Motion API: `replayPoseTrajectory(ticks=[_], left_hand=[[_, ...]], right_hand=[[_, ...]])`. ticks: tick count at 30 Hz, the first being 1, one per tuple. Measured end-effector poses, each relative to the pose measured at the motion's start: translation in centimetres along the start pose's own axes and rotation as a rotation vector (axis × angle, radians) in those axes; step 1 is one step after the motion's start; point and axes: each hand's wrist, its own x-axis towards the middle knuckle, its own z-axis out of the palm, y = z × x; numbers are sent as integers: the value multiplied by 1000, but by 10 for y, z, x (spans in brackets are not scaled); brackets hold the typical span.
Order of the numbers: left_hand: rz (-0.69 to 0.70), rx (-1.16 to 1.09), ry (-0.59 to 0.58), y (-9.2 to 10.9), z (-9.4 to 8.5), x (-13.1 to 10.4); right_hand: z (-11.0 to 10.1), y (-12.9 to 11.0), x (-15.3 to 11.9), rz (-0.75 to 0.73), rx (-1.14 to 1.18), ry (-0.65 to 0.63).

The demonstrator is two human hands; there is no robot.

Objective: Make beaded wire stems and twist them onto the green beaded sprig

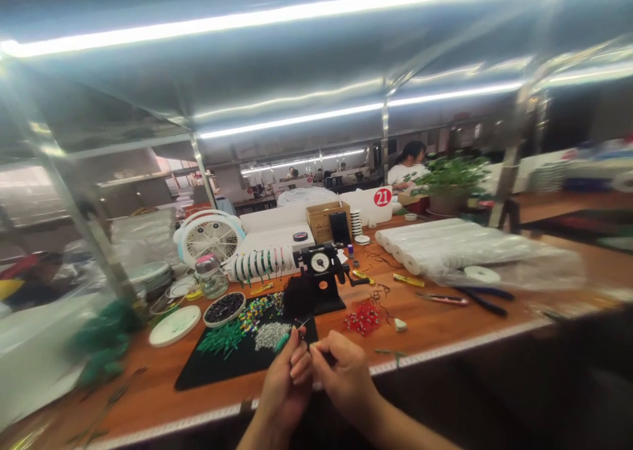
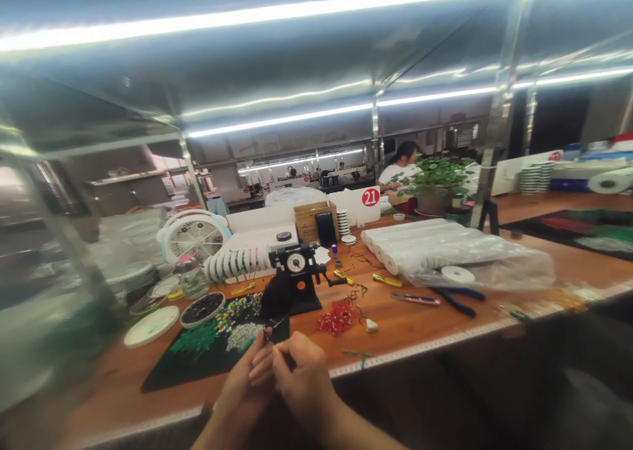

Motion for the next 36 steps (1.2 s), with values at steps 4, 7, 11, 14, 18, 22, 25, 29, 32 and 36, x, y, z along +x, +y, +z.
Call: replayPoseTrajectory(ticks=[4, 7, 11, 14, 18, 22, 25, 29, 32, 36], left_hand=[[-8, 1, 10, 0, 0, -1], [1, 1, 1, 0, -1, -2], [1, 7, -10, 0, 1, -3], [-1, 4, -9, 1, 2, -3], [-16, -1, -12, 0, 1, -2], [-11, 10, -29, 0, -4, 0], [-9, 37, -42, 0, -7, 1], [15, 44, -30, -1, -5, 0], [33, 39, -3, -2, -2, -1], [55, 57, 49, -2, -2, -1]], right_hand=[[1, 0, 0, -6, -19, 21], [2, 2, 1, 2, -19, 26], [3, 4, 2, 13, -32, 44], [4, 5, 2, 11, -41, 55], [4, 4, 3, 11, -52, 64], [4, 2, 5, 33, -71, 50], [4, 0, 6, 54, -71, 37], [3, 0, 6, 58, -72, 18], [1, 0, 4, 98, -10, 2], [0, -1, 6, 250, 242, -36]])
